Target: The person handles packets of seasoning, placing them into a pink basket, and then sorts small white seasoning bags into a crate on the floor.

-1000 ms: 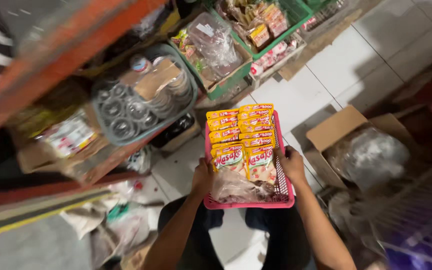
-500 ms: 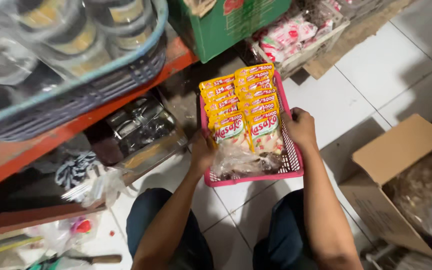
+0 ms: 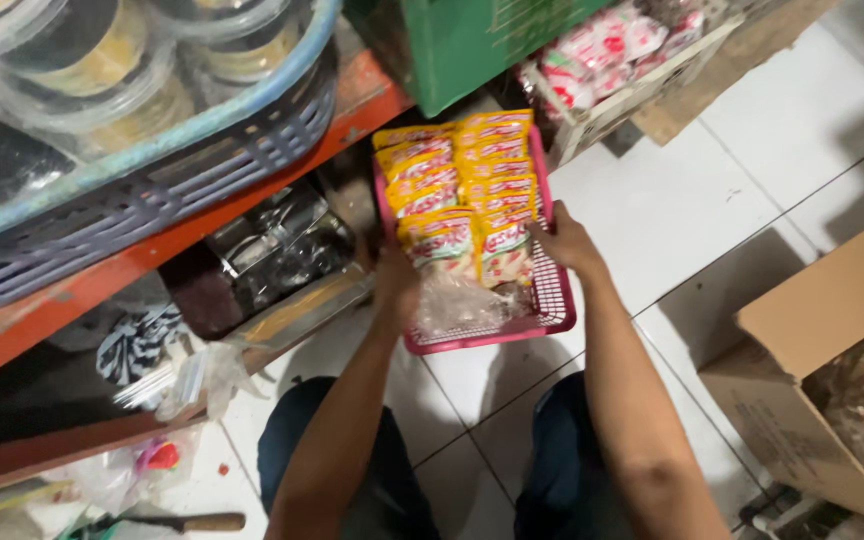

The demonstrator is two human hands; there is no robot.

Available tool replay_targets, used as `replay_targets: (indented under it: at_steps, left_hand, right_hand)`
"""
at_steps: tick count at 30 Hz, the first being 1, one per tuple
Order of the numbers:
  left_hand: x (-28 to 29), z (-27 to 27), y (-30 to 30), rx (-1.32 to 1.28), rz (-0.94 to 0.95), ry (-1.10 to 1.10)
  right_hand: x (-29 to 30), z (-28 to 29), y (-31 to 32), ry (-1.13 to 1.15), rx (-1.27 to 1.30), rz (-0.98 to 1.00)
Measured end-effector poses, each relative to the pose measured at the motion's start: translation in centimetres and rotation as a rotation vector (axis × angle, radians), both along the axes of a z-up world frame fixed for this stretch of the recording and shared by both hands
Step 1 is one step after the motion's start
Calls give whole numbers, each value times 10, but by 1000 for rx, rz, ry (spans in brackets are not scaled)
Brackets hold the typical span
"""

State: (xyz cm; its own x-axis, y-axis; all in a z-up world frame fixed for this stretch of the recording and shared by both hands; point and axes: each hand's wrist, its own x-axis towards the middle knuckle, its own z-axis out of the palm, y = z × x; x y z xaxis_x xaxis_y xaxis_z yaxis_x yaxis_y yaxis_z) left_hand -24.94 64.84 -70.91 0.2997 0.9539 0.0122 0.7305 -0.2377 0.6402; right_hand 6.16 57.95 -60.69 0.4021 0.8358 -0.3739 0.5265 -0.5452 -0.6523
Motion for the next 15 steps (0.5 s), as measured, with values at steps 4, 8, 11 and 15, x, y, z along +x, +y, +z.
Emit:
replay_targets:
  at_steps: [4, 8, 11, 15]
  left_hand:
    - [2, -8, -23, 143, 147, -140]
    - [-11, -16, -3, 140, 71, 28]
    - [-8, -23, 6, 180, 29, 100]
    - [14, -17, 10, 350, -52, 279]
  right_hand:
    - [4, -15, -16, 154, 63, -8]
    - [-2, 1, -11, 73, 204, -93]
    - [-7, 20, -4, -1, 233, -131]
    - [0, 4, 1, -134, 413, -22]
